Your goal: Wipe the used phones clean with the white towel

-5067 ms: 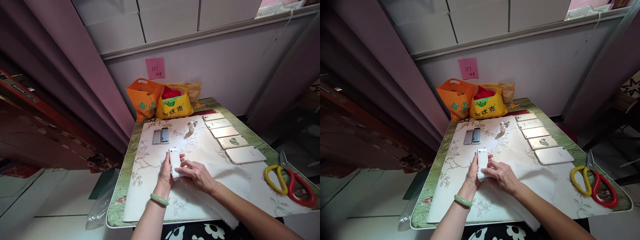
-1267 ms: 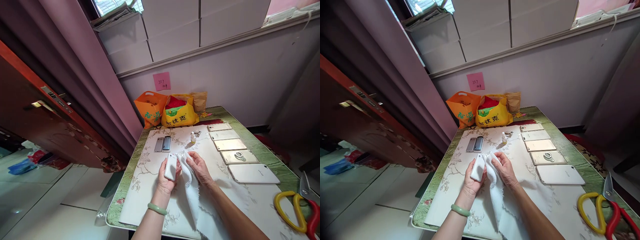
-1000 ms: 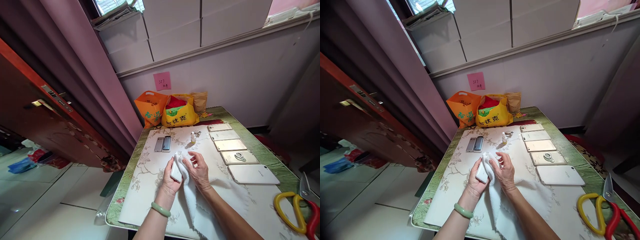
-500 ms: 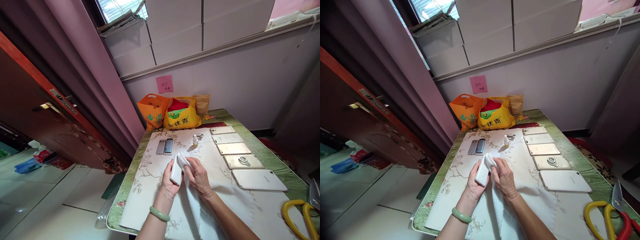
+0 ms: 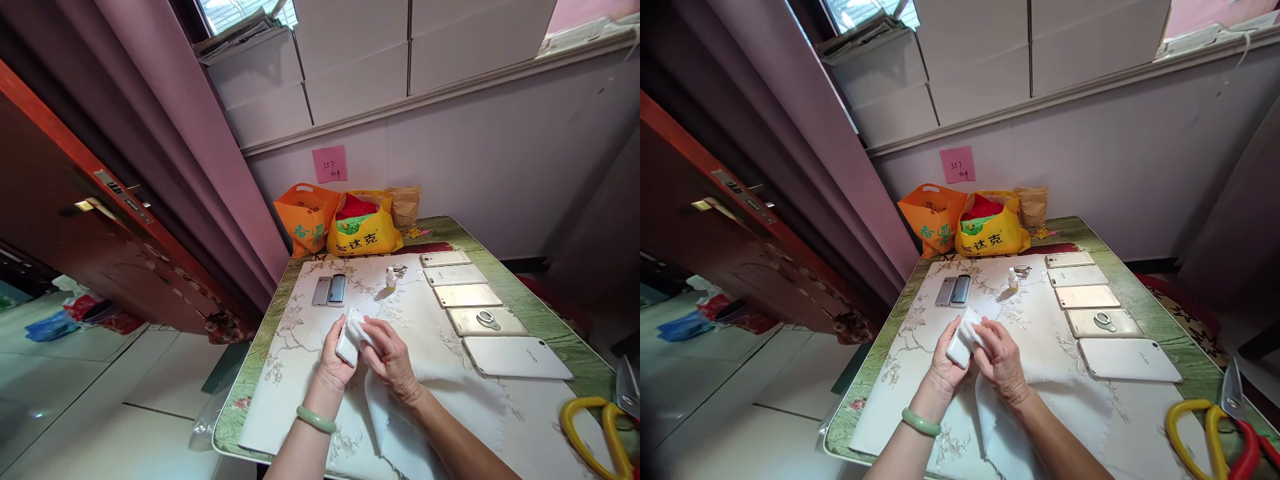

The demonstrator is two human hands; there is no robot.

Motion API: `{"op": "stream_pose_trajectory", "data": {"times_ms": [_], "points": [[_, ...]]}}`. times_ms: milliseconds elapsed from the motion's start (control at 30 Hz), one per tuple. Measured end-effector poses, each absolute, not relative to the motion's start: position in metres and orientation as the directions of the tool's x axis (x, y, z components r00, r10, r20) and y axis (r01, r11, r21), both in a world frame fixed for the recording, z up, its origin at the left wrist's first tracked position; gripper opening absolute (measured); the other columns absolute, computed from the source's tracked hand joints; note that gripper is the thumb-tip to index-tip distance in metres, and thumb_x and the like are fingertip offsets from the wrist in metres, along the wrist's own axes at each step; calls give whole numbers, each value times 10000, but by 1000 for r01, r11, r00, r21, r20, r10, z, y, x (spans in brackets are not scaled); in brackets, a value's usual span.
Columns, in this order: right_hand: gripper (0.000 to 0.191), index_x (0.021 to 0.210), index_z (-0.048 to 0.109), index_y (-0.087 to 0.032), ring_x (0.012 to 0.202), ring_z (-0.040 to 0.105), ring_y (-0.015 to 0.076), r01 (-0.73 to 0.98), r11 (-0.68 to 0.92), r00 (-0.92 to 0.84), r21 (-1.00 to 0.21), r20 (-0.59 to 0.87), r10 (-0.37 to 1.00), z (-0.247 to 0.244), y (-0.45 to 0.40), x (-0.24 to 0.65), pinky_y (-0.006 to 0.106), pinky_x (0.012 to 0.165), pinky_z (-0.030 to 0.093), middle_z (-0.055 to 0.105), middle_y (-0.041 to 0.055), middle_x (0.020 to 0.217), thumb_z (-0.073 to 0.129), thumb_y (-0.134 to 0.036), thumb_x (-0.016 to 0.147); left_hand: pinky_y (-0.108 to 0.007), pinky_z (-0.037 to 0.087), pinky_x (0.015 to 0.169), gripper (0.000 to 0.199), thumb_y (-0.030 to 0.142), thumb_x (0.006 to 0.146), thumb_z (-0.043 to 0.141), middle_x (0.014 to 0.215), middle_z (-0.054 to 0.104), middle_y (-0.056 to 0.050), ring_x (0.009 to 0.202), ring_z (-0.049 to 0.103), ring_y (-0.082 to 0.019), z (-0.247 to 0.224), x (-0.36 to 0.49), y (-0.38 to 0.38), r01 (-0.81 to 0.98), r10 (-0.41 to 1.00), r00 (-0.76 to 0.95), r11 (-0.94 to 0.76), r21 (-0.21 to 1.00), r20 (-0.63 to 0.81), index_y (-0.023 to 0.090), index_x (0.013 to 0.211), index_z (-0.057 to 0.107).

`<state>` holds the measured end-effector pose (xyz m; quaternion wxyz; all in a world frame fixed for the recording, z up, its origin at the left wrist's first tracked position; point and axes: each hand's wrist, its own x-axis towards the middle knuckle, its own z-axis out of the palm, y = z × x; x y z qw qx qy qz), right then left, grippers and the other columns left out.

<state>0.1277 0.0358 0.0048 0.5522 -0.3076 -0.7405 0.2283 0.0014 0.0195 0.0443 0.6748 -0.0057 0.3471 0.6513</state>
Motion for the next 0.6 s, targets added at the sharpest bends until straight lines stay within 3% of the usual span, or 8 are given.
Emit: {"op": "stream_pose_trajectory", "data": {"times_ms": [167, 267, 433, 600], "points": [[501, 1302, 624, -285, 1031, 633, 245, 89, 882, -439, -463, 777, 452, 14, 25, 128, 399, 868, 566, 623, 95, 1223, 541, -139, 831, -371, 542, 960, 449, 384, 890, 614, 1062, 752, -169, 981, 724, -258, 47, -12, 15, -902, 891, -32, 170, 398, -454, 82, 1222, 637], [484, 1297, 635, -297, 1040, 639, 247, 136, 887, -421, -441, 784, 455, 12, 28, 130, 401, 875, 567, 629, 91, 1224, 529, -143, 850, -351, 559, 917, 433, 383, 895, 604, 1029, 751, -181, 941, 732, -261, 42, -8, 14, -895, 878, -4, 210, 394, -479, 62, 1180, 661], [463, 1313, 643, -303, 1091, 640, 245, 361, 703, -187, -613, 691, 699, 3, 40, 133, 381, 921, 571, 628, 77, 1223, 542, -170, 882, -296, 581, 845, 269, 269, 894, 634, 928, 769, -89, 789, 735, -184, 38, 6, 16, -887, 867, -68, 174, 427, -494, 112, 1105, 690], [367, 1215, 686, -254, 1015, 654, 226, 334, 534, 3, -777, 568, 823, 0, 53, 133, 375, 899, 567, 656, 68, 1100, 516, -192, 896, -281, 593, 775, 217, 260, 881, 679, 814, 761, -51, 687, 719, -163, 38, 10, 15, -876, 864, -12, 233, 421, -503, 129, 1053, 699]]}}
